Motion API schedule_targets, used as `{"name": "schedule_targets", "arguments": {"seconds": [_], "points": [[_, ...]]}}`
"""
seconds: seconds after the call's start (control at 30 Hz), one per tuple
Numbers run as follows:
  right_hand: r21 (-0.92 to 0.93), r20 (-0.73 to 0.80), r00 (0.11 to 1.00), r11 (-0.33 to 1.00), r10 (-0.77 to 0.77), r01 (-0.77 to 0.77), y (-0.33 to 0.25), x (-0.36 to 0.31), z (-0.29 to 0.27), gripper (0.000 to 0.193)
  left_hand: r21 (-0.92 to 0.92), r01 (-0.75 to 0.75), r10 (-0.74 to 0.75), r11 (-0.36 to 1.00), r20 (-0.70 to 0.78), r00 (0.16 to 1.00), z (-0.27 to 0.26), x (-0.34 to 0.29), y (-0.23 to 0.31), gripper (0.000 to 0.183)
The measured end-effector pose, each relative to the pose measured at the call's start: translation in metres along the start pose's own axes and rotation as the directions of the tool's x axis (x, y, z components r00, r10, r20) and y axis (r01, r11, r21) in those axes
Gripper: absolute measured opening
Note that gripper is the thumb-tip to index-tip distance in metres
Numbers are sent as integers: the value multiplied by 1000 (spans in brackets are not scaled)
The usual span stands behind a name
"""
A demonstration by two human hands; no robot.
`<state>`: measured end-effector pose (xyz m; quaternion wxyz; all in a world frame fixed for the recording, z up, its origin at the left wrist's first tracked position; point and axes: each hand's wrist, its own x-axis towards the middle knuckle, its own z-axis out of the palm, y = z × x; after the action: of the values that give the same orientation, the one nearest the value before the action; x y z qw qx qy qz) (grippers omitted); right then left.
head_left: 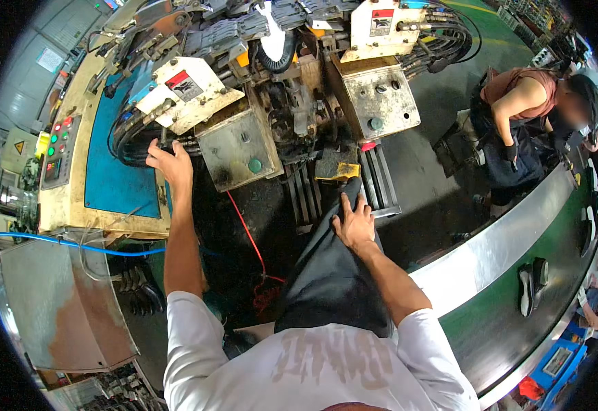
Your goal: The person repeatedly picks up black slipper uppers and white insoles from a conveyor belt. They place the insole into the slipper upper and press the assembly into a machine mold to bond the parts. The finished slipper is then placed back onto the conveyor belt. The process is repeated for multiple units.
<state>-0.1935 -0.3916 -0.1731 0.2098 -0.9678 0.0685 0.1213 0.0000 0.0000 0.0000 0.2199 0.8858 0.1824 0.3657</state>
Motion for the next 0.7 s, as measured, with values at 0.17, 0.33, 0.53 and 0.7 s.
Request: {"name": "schedule_targets", "arguments": {"seconds": [0.17, 0.33, 0.53, 0.7], "points": [[-28, 6, 1000, 999, -21, 21, -6, 0, -6, 82, -19, -49, 46, 999, -120, 992, 14, -4, -10, 64], [11, -18, 1000, 1000, -18, 18, -5, 7, 1, 81, -39, -108, 99, 993, -181, 979, 22, 0, -14, 65], [29, 15, 1000, 1000, 2, -3, -9, 9, -8, 81, -59, -95, 85, 994, -160, 983, 23, -1, -11, 65], [29, 6, 1000, 1000, 0, 0, -9, 8, -10, 81, -48, -164, 151, 985, -203, 967, 26, 3, -23, 64]]}}
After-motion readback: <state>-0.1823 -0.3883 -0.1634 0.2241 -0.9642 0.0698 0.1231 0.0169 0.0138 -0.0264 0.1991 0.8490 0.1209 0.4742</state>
